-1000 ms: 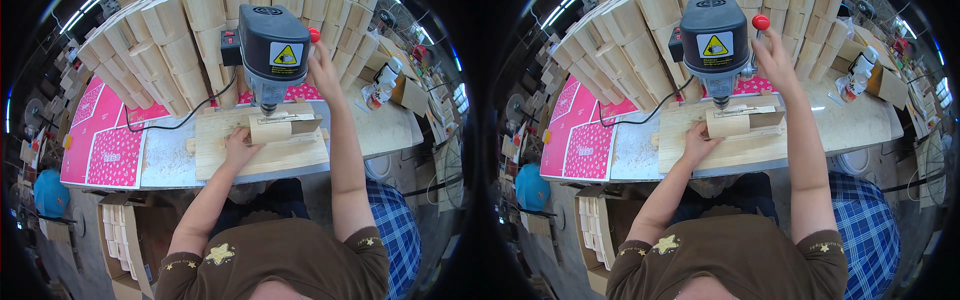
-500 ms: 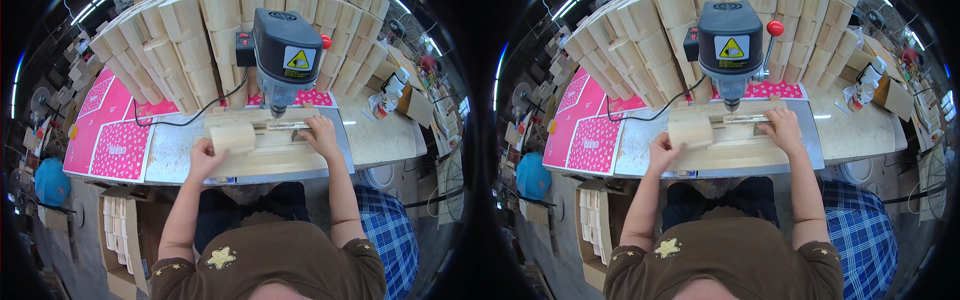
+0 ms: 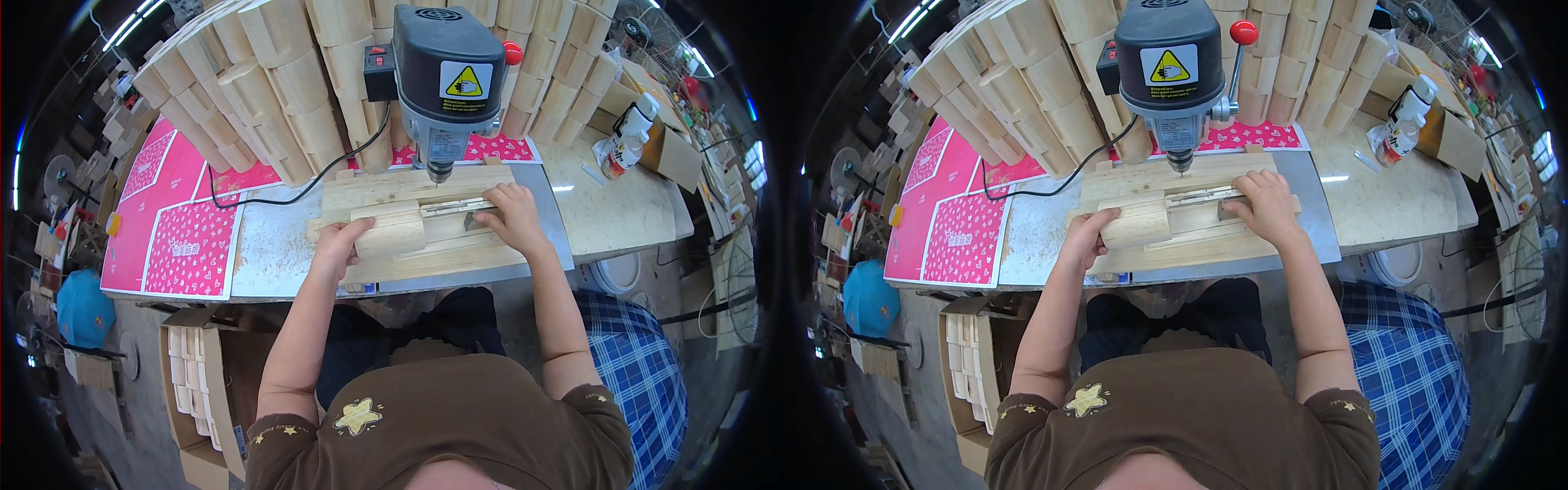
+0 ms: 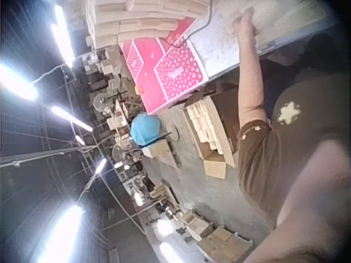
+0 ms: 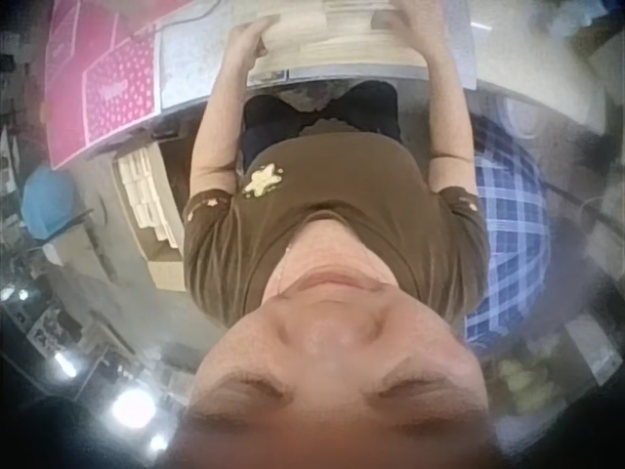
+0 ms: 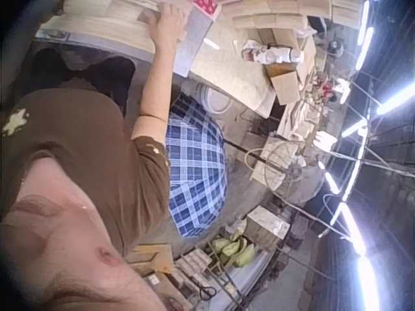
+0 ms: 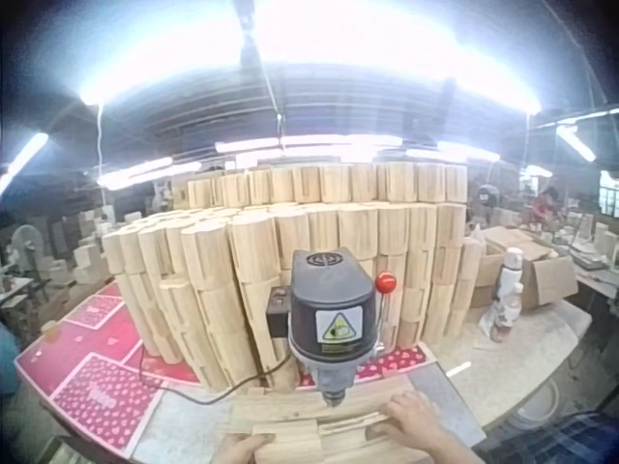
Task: Drill a hole into cylindrical wooden blocks using a drill press.
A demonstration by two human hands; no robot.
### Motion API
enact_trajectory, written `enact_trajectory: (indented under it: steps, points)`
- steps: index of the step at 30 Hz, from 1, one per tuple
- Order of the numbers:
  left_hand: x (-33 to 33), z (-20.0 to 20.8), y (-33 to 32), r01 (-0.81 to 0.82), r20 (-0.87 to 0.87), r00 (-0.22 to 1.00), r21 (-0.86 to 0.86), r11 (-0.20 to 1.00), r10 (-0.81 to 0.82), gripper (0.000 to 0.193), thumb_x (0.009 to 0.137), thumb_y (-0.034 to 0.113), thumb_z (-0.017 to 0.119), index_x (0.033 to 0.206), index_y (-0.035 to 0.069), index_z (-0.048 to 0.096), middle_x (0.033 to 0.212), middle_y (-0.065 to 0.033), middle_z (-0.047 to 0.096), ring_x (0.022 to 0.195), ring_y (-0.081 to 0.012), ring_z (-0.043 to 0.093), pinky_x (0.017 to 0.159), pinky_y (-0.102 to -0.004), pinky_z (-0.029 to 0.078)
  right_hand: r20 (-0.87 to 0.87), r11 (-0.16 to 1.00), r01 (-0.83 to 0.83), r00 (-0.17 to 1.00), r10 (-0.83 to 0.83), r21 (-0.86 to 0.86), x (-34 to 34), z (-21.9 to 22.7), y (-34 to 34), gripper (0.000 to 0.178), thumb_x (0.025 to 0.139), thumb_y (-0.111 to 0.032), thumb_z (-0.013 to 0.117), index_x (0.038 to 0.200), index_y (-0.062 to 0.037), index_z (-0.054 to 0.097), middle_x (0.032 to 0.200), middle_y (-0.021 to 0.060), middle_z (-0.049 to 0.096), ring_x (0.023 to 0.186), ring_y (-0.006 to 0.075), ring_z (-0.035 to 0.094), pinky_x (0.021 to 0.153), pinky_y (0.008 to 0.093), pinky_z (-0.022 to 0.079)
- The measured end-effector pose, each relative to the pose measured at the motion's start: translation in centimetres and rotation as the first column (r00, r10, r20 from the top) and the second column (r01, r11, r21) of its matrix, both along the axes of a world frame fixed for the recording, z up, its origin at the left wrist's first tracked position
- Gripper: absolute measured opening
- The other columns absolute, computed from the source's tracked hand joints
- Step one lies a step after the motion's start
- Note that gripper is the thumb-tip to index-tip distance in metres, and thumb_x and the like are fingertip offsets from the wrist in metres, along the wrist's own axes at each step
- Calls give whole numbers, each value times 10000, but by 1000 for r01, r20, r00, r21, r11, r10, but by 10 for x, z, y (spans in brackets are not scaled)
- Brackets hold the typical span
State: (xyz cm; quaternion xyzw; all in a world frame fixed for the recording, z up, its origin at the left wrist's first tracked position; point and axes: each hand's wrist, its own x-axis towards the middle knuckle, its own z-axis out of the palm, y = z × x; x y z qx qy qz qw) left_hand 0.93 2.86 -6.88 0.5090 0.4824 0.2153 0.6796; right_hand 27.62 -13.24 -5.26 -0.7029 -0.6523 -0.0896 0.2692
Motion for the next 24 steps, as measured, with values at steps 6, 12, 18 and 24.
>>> enact_trajectory:
  steps: [6,12,18,24]
  points:
    - [5,2,-1,29,1,1000,-20,999,-29,385,706,357,708,785,-7,612,601,-27,567,460,-85,471,417,-231,343,2,1000,12,1000,-12,-7,0,-1,-5,291,685,-246,714,895,-89,588,819,44,554,839,245,517,772,369,363]
    - [38,8,-27,96,130,988,-77,992,-86,394,805,400,640,850,11,598,679,-28,577,519,-81,478,453,-230,366,21,999,11,1000,-11,32,-13,1,0,298,677,-237,718,901,-84,596,814,45,551,830,243,515,798,370,371]
    - [41,-41,-28,110,218,962,235,966,-163,467,854,398,592,1058,-21,558,845,-61,605,724,-160,556,658,-274,440,166,990,115,978,-127,81,-14,8,-12,475,646,-115,729,1098,-165,594,1006,91,561,977,298,484,864,395,385]
    - [40,-38,-55,327,-260,935,894,306,-239,735,698,337,710,1263,-36,423,1080,-201,564,1078,-365,474,967,-454,315,-30,978,177,983,-181,-107,2,-11,-15,803,614,117,654,1324,-176,418,1212,163,452,1139,358,386,987,421,337]
